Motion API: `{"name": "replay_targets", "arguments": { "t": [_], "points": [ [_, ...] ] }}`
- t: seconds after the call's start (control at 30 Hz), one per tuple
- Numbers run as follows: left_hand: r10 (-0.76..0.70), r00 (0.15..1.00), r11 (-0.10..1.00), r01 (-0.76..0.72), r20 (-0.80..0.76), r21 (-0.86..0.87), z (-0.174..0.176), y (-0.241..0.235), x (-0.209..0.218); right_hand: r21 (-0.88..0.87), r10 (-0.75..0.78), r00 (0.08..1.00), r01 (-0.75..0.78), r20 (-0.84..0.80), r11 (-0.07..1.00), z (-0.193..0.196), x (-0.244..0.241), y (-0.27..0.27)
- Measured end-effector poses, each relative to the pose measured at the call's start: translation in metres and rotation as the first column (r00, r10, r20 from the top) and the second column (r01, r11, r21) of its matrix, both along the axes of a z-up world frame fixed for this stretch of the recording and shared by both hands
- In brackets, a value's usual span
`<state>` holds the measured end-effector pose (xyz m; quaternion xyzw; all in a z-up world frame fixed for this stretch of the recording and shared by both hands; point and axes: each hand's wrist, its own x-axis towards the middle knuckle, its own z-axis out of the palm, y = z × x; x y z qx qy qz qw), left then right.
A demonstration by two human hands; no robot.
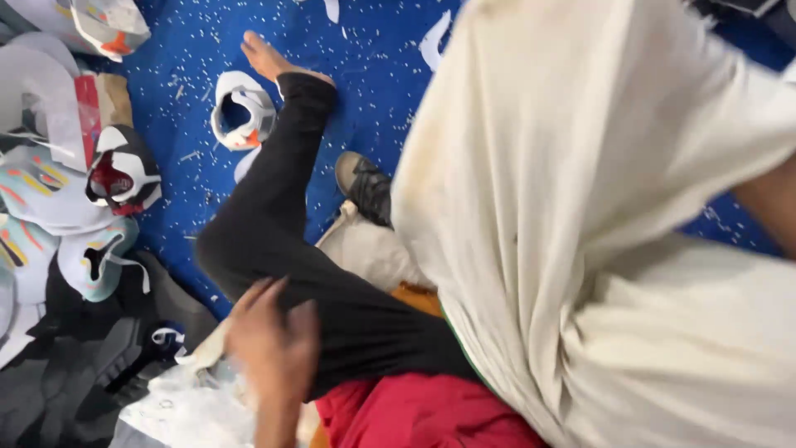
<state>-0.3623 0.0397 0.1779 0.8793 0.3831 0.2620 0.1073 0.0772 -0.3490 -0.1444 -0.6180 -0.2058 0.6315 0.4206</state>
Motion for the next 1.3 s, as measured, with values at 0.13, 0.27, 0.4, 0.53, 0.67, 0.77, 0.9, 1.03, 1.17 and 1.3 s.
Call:
{"name": "replay_targets", "arguments": {
  "t": [0.13, 0.27, 0.4, 0.53, 0.67, 0.77, 0.9, 1.03, 1.17, 1.3],
  "points": [
    [-0.623, 0.677, 0.774, 0.458, -0.393, -0.437, -0.014, -0.077, 0.132, -0.02, 0.039, 0.997, -0.038, 0.071, 0.999, 0.053, -0.016, -0.031],
    [-0.671, 0.741, 0.678, 0.601, -0.023, -0.423, -0.118, -0.057, 0.231, -0.037, 0.029, 0.991, -0.024, 0.127, 0.999, 0.09, -0.042, -0.074],
    [-0.657, 0.753, 0.717, 0.641, -0.043, 0.275, -0.044, 0.02, 0.296, -0.092, 0.042, 0.987, -0.028, 0.157, 0.995, 0.102, -0.056, -0.108],
    [-0.633, 0.525, 0.362, 0.85, -0.569, 0.382, 0.1, 0.066, 0.264, -0.155, 0.088, 0.981, -0.062, 0.171, 0.986, 0.098, -0.064, -0.119],
    [-0.639, 0.379, 0.468, 0.882, -0.67, 0.053, 0.158, 0.067, 0.171, -0.195, 0.145, 0.972, -0.108, 0.186, 0.975, 0.106, -0.057, -0.106],
    [-0.459, 0.166, 0.687, 0.689, -0.873, -0.23, 0.191, 0.058, 0.091, -0.213, 0.179, 0.961, -0.134, 0.209, 0.968, 0.139, -0.023, -0.084],
    [-0.849, -0.211, 0.191, 0.733, -0.484, -0.653, 0.187, 0.042, 0.032, -0.233, 0.206, 0.941, -0.144, 0.269, 0.962, 0.182, -0.01, -0.051],
    [-0.939, -0.268, -0.104, 0.817, -0.215, -0.567, 0.159, 0.027, 0.07, -0.31, 0.313, 0.896, -0.215, 0.314, 0.926, 0.243, -0.007, -0.019],
    [-0.923, 0.372, 0.379, 0.84, -0.097, -0.389, -0.025, -0.019, 0.227, -0.393, 0.433, 0.808, -0.275, 0.401, 0.877, 0.314, 0.009, 0.02],
    [-0.943, 0.333, 0.241, 0.662, -0.01, -0.709, -0.201, -0.082, 0.253, -0.436, 0.529, 0.742, -0.349, 0.412, 0.83, 0.344, 0.007, 0.058]
  ]
}}
